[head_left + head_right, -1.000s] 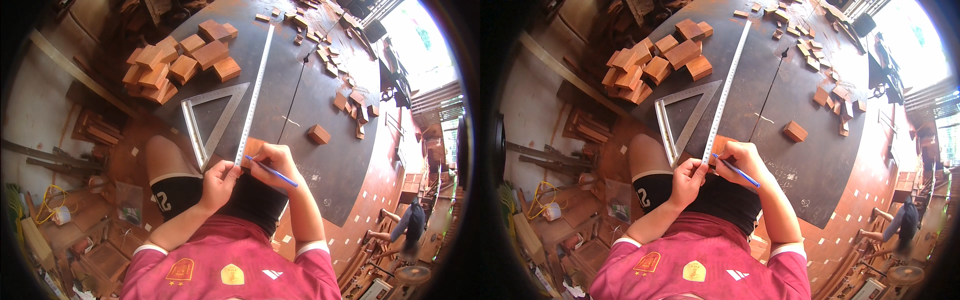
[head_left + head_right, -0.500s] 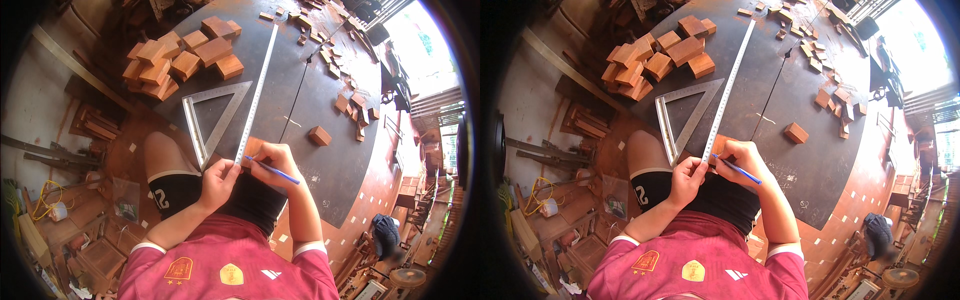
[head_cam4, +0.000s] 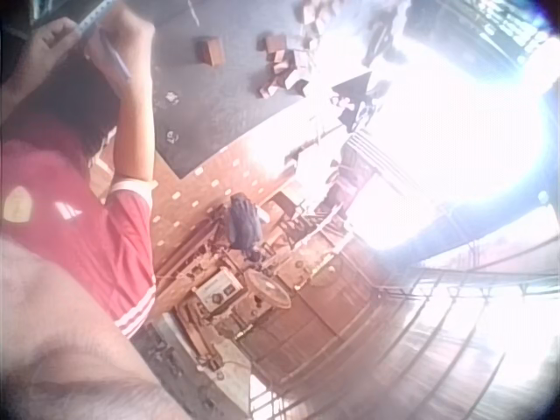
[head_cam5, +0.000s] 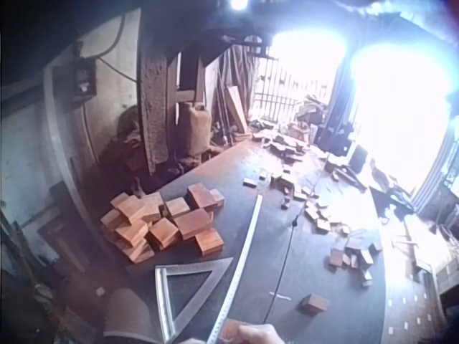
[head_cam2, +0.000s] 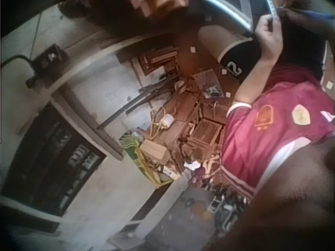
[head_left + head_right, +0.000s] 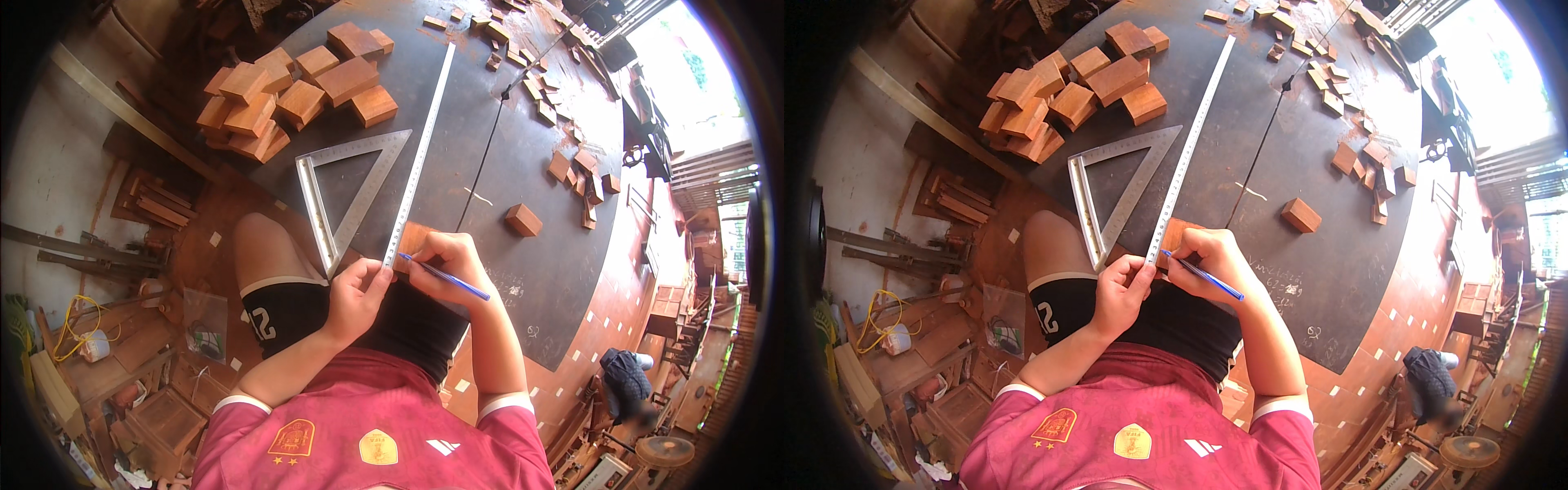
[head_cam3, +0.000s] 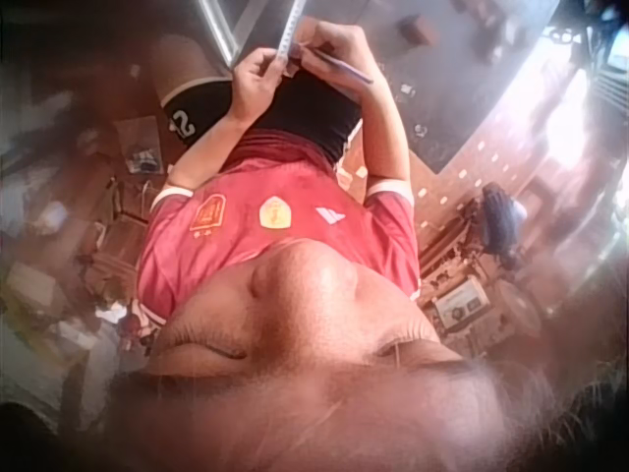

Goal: The person uses a metal ruler and a set square to measure and mark small wooden blocks on a workbench with a blue pen. They repeatedly position the tools, draw lines, and move the blocks to continue marking.

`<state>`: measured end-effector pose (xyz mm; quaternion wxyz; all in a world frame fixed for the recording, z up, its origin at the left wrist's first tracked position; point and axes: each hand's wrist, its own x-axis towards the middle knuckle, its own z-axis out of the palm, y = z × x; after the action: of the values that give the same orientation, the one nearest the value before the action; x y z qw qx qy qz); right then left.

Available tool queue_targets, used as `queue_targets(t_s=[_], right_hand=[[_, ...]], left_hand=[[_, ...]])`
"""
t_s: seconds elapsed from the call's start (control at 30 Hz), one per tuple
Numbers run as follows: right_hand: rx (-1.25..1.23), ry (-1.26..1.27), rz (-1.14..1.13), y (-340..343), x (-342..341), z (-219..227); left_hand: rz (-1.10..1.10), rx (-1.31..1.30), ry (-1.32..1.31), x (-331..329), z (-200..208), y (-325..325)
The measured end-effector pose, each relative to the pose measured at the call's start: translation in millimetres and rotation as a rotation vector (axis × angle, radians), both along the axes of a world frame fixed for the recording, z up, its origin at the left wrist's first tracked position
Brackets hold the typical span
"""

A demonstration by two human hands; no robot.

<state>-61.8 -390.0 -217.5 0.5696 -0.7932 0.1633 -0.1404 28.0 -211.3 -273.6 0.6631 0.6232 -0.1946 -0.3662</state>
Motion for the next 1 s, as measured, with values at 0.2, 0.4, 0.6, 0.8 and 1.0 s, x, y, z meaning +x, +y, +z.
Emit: queue_targets(t_s=[0.2, 0.4, 0.6, 0.8, 1.0], right_hand=[[0.014, -0.005, 0.004, -0.5, 0.4, -1.6], [0.020, -0.015, 0.005, -0.7, 0.7, -1.8], [0.007, -0.010, 0.011, -1.3, 0.4, -3.3], [-0.025, -0.017, 0.025, -2.2, 1.4, -2.6], [-0.040, -0.018, 0.014, -2.1, 0.8, -1.8]], left_hand=[[-0.002, 0.003, 0.006, -0.2, 0.7, 0.2], [-0.002, 0.012, -0.032, -0.1, -1.5, 0.4], [-0.001, 0.009, -0.047, -0.1, -0.4, -0.1], [-0.001, 0.004, -0.028, -0.3, -1.1, 0.3], [-0.003, -0.009, -0.076, -0.9, -0.1, -1.1]])
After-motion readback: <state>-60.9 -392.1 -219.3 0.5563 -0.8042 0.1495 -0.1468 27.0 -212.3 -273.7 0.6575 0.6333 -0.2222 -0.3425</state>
